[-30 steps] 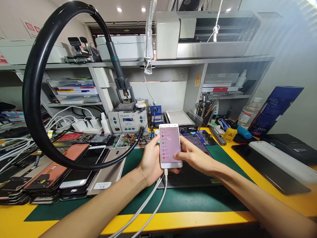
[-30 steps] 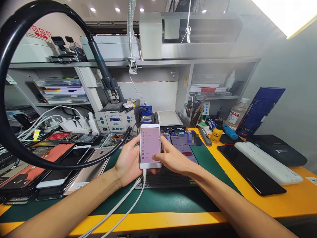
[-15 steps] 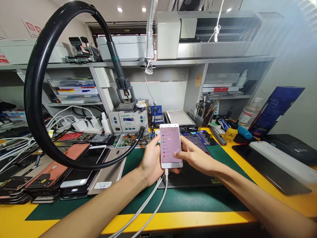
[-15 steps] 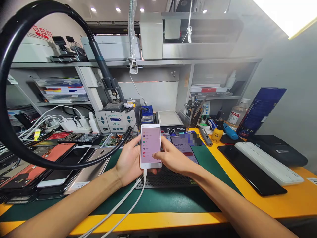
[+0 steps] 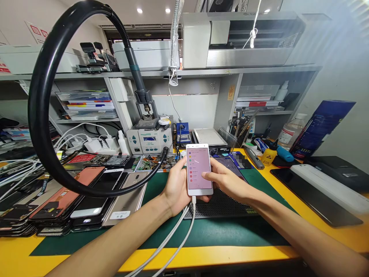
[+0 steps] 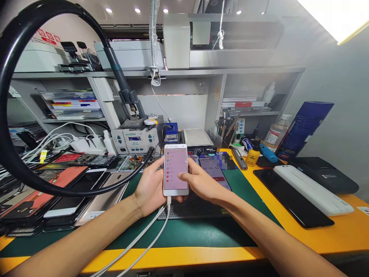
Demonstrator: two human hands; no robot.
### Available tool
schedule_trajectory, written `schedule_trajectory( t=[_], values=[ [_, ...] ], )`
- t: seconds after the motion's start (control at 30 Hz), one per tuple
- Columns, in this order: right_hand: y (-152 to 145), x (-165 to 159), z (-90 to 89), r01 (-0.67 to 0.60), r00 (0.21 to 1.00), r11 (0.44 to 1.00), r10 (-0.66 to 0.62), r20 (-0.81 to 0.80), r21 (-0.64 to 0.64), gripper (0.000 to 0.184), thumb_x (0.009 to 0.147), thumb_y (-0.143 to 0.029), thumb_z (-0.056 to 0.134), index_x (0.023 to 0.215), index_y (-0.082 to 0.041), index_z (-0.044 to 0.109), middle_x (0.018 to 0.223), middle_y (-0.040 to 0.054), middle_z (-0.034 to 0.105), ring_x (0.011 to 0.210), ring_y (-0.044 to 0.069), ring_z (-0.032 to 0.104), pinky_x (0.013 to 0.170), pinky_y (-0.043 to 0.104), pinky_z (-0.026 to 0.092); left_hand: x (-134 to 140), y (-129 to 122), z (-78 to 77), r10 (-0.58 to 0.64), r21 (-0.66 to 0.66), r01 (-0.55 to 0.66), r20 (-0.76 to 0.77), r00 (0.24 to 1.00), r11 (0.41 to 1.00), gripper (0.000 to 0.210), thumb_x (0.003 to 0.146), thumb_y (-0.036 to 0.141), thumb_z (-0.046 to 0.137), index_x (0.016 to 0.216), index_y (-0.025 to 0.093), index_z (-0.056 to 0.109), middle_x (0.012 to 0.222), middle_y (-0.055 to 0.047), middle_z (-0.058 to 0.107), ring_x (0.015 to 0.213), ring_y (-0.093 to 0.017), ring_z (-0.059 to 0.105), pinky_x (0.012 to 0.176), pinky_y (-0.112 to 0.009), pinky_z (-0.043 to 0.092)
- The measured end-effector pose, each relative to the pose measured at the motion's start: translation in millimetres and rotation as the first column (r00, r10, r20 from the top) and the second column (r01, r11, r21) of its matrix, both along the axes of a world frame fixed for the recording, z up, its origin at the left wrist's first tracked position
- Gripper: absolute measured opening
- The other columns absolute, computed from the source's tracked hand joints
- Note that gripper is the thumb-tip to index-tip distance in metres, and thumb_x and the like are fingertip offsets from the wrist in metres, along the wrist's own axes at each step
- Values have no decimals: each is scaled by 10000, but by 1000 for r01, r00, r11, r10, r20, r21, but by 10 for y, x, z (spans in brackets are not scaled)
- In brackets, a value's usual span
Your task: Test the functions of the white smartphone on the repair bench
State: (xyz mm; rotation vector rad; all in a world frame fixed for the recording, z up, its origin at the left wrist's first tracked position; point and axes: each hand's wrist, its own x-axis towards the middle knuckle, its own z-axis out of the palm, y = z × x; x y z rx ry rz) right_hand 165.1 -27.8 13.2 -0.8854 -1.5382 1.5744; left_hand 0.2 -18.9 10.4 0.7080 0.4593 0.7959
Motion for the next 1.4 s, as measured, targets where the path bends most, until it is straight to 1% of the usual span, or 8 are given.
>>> schedule_trajectory(
  t=[0.2,0.37,0.47,0.63,0.93,1.1,1.3,1.4],
  values=[
    [2,-7,-6,28,999,1000,-28,-15,-12,294,950,-317,558,1209,-222,457,815,-2,658,517,151,610,494,291,473,-4,9,-22,-1,-6,1,5,1000,1000,577,1011,537,349,1105,98,712,865,-159,691,684,-246,685,462,-337,582],
    [15,-11,-15,50,999,999,-51,-14,-7,333,977,-361,527,1269,-219,454,820,13,654,553,158,604,490,288,486,-5,16,-41,-10,-3,10,11,1000,1000,581,1012,542,343,1123,101,706,829,-143,680,650,-237,673,454,-352,586],
    [19,-10,-15,51,999,999,-52,-15,-7,339,989,-395,517,1271,-214,465,826,22,655,557,158,603,488,285,488,-4,15,-39,-13,2,13,14,1000,1000,570,1014,537,345,1132,110,702,810,-127,671,637,-232,669,454,-352,587],
    [23,-5,-24,34,999,999,-35,-41,-14,353,975,-422,554,1261,-229,477,850,23,658,571,160,606,489,283,492,-7,9,-29,-2,-15,2,-2,1000,1000,592,1010,553,342,1148,100,697,815,-138,676,640,-239,675,454,-352,584],
    [11,-14,7,47,998,999,-48,-32,-17,334,932,-328,570,1236,-222,477,891,31,663,593,167,616,493,289,485,-7,16,-38,-11,-7,11,5,1000,1000,591,1011,554,343,1115,99,705,853,-147,683,661,-238,678,456,-353,587],
    [-7,-14,41,43,999,999,-43,-23,-22,315,862,-243,584,1159,-217,481,852,6,660,549,148,604,505,288,472,3,-2,-6,0,-11,0,6,1000,1000,581,1018,538,336,1073,100,712,836,-134,668,655,-232,671,443,-348,582],
    [-14,-6,42,31,999,1000,-31,10,3,447,762,-139,562,1190,-214,458,792,-8,679,534,164,627,526,302,482,3,-5,1,4,-13,-4,8,1000,1000,576,1018,534,339,1036,97,714,873,-133,670,645,-217,659,450,-344,582],
    [-13,0,44,15,1000,1000,-16,25,22,449,751,-120,557,1181,-201,459,787,-6,686,517,164,638,532,299,479,0,0,-10,-2,-8,2,2,1000,1000,598,1018,549,331,1013,90,714,860,-128,661,640,-213,655,458,-344,584]
  ],
)
